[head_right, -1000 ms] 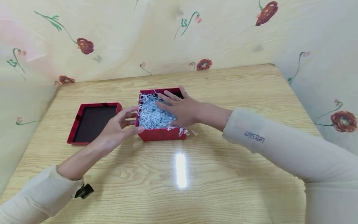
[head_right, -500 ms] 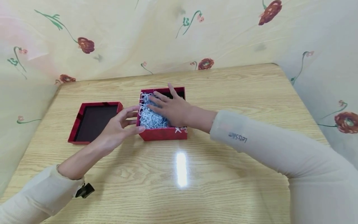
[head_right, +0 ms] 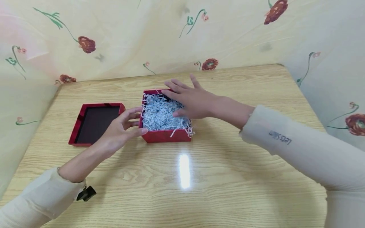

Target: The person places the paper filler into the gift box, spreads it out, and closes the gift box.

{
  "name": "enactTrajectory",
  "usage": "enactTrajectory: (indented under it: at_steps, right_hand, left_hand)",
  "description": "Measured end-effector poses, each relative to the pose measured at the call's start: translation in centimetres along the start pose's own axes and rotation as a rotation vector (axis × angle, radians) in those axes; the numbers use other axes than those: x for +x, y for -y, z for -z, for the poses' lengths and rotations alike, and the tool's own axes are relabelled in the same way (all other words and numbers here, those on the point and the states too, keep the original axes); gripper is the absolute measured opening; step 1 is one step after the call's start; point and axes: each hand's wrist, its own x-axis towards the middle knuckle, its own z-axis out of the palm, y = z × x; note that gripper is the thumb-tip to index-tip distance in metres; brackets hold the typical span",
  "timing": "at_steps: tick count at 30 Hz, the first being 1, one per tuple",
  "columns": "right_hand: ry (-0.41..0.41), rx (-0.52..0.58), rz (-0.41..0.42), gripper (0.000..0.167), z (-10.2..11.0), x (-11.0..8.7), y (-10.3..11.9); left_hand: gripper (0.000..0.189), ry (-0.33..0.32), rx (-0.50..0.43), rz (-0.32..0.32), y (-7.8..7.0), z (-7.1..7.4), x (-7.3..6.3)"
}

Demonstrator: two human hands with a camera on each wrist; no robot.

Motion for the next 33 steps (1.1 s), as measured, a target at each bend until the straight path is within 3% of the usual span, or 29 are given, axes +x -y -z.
enactTrajectory:
  at_steps: [9, 22, 27, 33]
  right_hand:
    - [-0.104, 0.023, 0.017, 0.081, -0.3, -2.8, -1.4]
    - [-0.023, 0.043, 0.079, 0.111, -2.1, -3.5, -0.4]
    - [-0.006, 0.077, 0.104, 0.108, -2.6, -3.3, 0.2]
    - [0.005, 0.089, 0.09, 0.094, -2.9, -2.8, 0.8]
  left_hand:
    - [0.07, 0.0, 0.013, -0.015, 0.3, -0.1, -0.2]
    - [0.071, -0.009, 0.03, -0.024, 0.7, -0.5, -0.3]
    - [0.071, -0.004, 0.034, -0.029, 0.8, -0.5, -0.3]
    - [0.071, -0.001, 0.03, -0.039, 0.9, -0.6, -0.3]
